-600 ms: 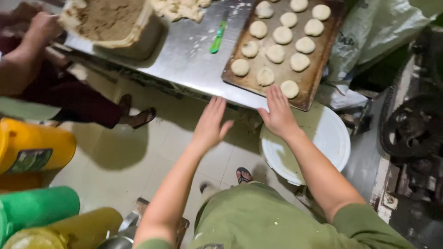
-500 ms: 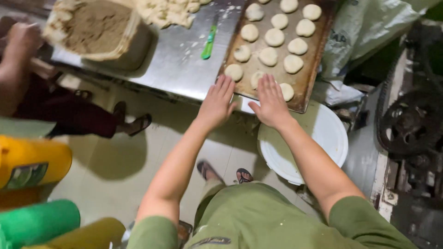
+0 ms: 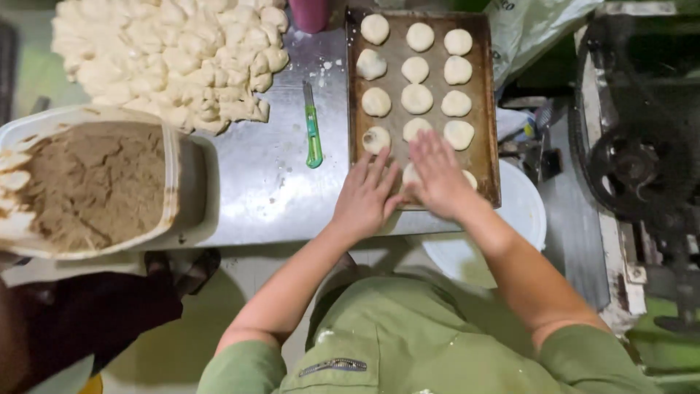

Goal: Filling small dough portions with a savory paste and arranging them on baking sheets

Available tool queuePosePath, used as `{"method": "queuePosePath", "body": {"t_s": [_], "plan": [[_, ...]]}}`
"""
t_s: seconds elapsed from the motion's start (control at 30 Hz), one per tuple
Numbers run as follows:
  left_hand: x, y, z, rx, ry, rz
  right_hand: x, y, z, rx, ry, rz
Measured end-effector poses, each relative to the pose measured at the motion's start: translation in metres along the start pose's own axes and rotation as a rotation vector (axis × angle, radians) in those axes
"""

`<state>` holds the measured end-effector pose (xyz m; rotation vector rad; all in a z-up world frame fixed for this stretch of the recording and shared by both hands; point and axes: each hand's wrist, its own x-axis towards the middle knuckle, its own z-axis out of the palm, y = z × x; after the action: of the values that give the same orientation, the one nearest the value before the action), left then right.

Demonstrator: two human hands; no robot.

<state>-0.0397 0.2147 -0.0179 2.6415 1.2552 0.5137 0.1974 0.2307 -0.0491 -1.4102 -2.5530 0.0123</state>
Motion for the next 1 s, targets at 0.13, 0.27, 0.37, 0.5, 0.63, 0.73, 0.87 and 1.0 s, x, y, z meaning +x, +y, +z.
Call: {"method": "queuePosePath", "body": {"t_s": [0.13,0.27,0.37,0.5,0.63,0.73,0.87,1.0], "plan": [[0.041,-0.036,0.032,-0.002,0.0,0.072,0.029,0.014,0.013,0.051,-0.24,0.224],[0.042,-0.049,0.049,0.001,-0.056,0.064,0.032,0.015,0.02,-0.056,-0.362,0.193],[0.06,-0.054,0.011,-0.036,-0.085,0.088,0.053,0.024,-0.003,0.025,-0.318,0.208],[0.103,-0.06,-0.002,-0.033,-0.137,0.041,0.077,0.047,0.003,0.069,-0.278,0.261],[0.127,-0.086,0.042,0.118,-0.121,-0.004,0.097,0.069,0.016,0.006,-0.334,0.268],[0.144,-0.089,0.033,0.14,-0.242,-0.012,0.103,0.086,0.004,-0.017,-0.446,0.236],[0.192,-0.105,0.028,0.153,-0.03,-0.07,0.14,0.106,-0.003,0.014,-0.311,0.187],[0.213,-0.139,0.08,0.195,-0.174,-0.179,0.163,0.127,0.011,0.039,-0.513,0.185]]}}
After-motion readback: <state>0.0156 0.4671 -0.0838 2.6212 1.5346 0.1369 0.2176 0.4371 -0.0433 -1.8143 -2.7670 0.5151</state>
